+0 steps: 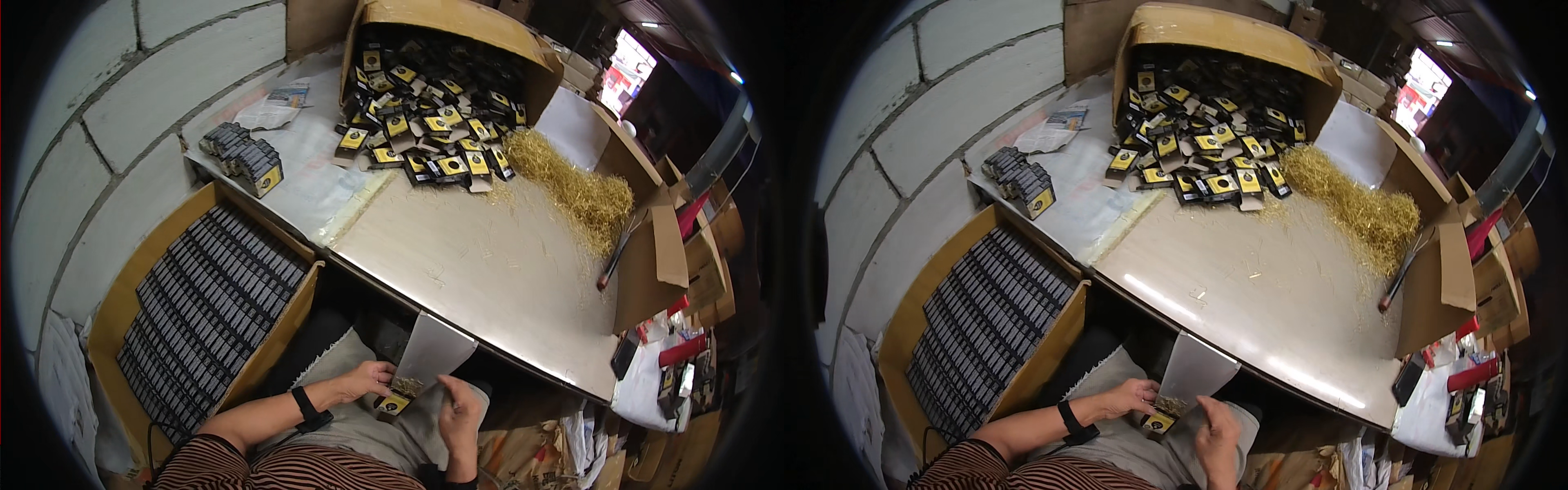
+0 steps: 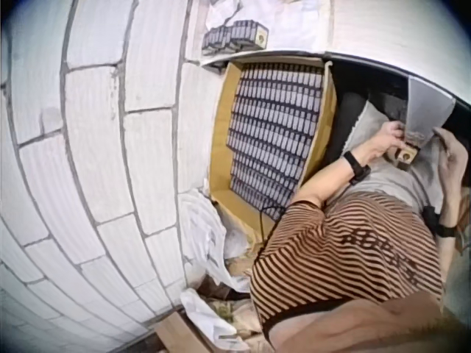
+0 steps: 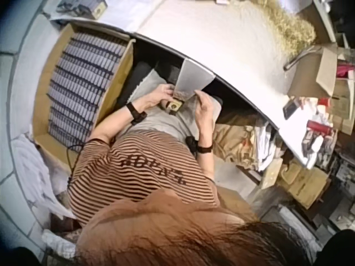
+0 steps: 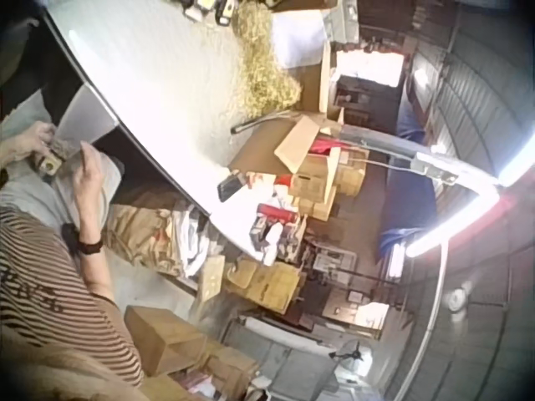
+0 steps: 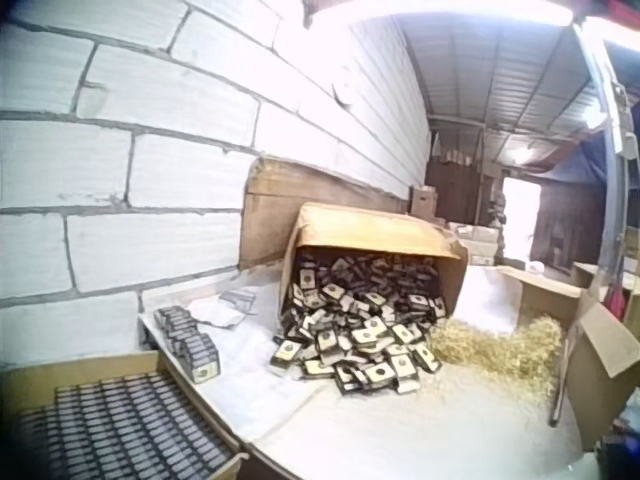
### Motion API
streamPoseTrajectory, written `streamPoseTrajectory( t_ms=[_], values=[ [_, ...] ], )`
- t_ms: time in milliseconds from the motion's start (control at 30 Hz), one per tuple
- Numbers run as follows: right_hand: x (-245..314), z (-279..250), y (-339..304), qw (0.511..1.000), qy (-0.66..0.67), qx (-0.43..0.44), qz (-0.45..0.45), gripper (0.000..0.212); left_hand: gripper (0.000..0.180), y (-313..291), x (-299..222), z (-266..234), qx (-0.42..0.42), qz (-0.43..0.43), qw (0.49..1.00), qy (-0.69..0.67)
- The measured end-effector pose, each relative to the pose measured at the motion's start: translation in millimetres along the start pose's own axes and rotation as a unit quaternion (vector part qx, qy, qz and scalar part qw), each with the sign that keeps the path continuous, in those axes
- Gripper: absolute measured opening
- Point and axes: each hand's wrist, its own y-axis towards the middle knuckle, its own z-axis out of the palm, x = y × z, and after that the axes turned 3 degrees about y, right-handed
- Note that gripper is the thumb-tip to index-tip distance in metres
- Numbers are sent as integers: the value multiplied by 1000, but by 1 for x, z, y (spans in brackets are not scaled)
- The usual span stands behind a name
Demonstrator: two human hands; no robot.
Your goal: Packing small product boxes into a larger shipping container and organizing packing materials.
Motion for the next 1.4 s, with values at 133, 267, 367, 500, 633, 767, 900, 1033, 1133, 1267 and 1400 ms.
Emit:
streamPoseTrajectory(
  t_ms=[133,267,367,500,633,767,900,1033,1133,1267,1400],
  values=[
    [-4,41,-13,984,-61,168,5,40,49,-2,8,-2,-8,-20,1000,18],
    [-10,38,-9,995,-37,94,21,25,41,-7,24,-14,34,-80,996,33],
    [-15,26,-8,996,7,47,71,21,39,-13,17,-12,12,-84,994,68],
    [-2,13,-10,991,11,71,110,18,26,-29,-26,34,-18,124,991,54],
    [22,13,7,980,102,115,126,14,36,-45,-46,60,-79,260,936,223],
    [40,0,21,912,275,210,222,9,36,-57,-71,76,-94,341,918,179],
    [9,-18,38,989,-105,62,89,12,32,-58,-88,54,-125,248,911,306],
    [1,-28,47,990,13,99,104,15,32,-33,-42,-21,-321,155,574,737],
    [8,-29,48,985,51,99,130,18,30,-29,-39,-45,-263,140,505,810],
    [-15,-33,41,997,-39,35,59,19,33,-33,-68,-49,-361,102,544,751],
    [-5,-30,38,994,58,39,87,19,34,-59,-99,-8,-341,236,672,613]
  ],
)
